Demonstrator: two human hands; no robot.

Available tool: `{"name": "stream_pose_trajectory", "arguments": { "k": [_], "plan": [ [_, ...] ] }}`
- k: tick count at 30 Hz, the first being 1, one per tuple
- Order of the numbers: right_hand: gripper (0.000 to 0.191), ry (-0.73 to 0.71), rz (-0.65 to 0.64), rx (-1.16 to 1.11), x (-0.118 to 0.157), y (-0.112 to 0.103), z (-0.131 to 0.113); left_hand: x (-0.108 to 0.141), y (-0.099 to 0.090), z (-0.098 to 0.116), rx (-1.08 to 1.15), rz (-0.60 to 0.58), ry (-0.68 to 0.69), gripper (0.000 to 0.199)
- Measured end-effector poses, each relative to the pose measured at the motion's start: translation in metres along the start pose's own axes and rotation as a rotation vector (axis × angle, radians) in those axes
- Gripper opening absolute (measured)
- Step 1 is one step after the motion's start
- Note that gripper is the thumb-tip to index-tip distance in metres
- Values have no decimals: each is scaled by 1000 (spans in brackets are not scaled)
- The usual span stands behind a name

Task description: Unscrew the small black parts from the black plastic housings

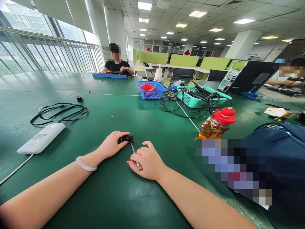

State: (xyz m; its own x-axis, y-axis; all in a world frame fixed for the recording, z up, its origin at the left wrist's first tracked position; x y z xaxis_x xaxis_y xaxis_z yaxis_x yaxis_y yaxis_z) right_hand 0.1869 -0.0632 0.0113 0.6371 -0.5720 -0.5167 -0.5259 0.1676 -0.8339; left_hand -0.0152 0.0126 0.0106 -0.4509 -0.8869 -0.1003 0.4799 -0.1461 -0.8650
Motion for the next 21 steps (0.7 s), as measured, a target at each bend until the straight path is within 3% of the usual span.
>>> {"name": "stream_pose_trajectory", "arguments": {
  "k": [21],
  "plan": [
    [18,3,-38,-29,1,0,-2,0,-1,0,5,-36,25,40]
  ]
}}
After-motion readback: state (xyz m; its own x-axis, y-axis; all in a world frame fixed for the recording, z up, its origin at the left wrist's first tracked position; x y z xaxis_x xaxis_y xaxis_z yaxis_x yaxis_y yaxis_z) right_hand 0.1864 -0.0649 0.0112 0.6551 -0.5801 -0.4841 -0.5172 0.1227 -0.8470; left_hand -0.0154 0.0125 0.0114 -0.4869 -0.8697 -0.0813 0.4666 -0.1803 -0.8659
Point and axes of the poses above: each hand's wrist, its own x-axis away from the middle knuckle, its own y-axis out of the palm, z = x × y, the point moved 1 cm from there along -x, towards the middle knuckle, and after that the axes turned 7 degrees about -z, right-handed, at the moved point
